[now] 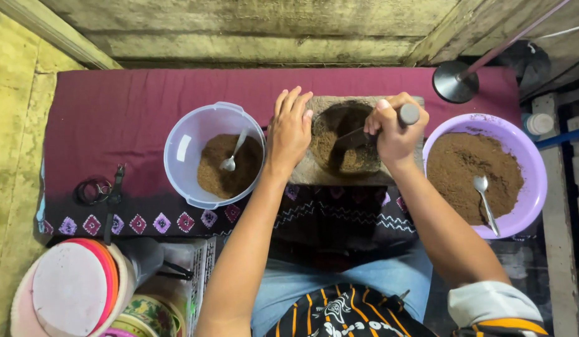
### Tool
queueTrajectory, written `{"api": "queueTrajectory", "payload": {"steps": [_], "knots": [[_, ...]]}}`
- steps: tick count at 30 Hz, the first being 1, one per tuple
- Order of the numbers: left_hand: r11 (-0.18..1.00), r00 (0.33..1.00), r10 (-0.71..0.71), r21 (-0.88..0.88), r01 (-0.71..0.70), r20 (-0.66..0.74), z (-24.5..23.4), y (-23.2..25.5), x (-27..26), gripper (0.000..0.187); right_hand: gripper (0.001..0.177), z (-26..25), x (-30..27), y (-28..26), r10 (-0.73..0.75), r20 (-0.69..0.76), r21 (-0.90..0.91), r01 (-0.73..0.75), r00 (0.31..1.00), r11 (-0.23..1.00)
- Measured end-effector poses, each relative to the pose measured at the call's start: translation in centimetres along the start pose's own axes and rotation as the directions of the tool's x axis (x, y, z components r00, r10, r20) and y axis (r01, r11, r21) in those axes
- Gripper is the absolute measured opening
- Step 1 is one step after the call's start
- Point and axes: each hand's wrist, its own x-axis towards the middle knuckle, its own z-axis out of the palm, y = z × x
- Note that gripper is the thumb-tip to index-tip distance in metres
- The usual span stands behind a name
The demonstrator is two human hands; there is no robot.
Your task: Grinding a brown powdery substance in a stone mortar using a pestle and transferring it between bowls with a spoon.
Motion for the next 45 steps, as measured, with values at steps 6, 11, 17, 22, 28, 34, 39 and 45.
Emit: {"api": "queueTrajectory", "payload": {"steps": [6, 11, 17, 22, 28, 34, 39, 45], "knots": [[0.999, 1.000, -0.018, -0.042, 0.018, 0.003, -0.3, 0.5, -0.1, 0.036, 0.026, -0.7, 1.1, -7.2, -0.015, 0.013, 0.063, 0.014, 1.000, 0.998], [0.999, 1.000, -0.015, -0.042, 0.016, 0.005, -0.7, 0.7, -0.1, 0.036, 0.033, 0.6, -3.0, -4.2, -0.039, 0.072, 0.012, 0.038, 0.997, 0.999], [0.997, 0.999, -0.040, -0.072, 0.041, 0.015, -1.0, 0.9, -0.1, 0.036, 0.030, 0.0, -3.2, -4.2, -0.072, 0.065, 0.072, 0.068, 0.995, 0.995], [0.999, 1.000, -0.002, -0.050, 0.002, 0.008, -0.5, 0.3, 0.2, 0.037, 0.030, 1.7, -2.7, -6.4, -0.089, 0.111, 0.123, 0.075, 0.990, 0.990], [0.998, 1.000, -0.009, -0.060, 0.011, 0.023, -0.6, 0.5, -0.4, 0.037, 0.038, 2.1, -2.1, -4.4, -0.036, 0.166, -0.006, 0.038, 0.986, 0.999], [0.997, 1.000, -0.008, -0.079, 0.007, -0.016, -0.8, 0.7, 0.4, 0.037, 0.050, -0.6, -1.8, -9.3, 0.113, 0.138, -0.025, -0.111, 0.984, 0.994], [0.999, 1.000, -0.023, -0.048, 0.024, 0.012, -0.3, 0.3, 0.0, 0.038, 0.035, -1.6, -5.0, -0.8, -0.052, 0.144, 0.072, 0.042, 0.988, 0.996], [0.995, 0.997, -0.060, -0.078, 0.063, 0.045, -1.3, 1.2, 0.4, 0.039, 0.028, -1.7, -3.0, -8.2, -0.025, 0.113, 0.132, 0.010, 0.993, 0.991]]}}
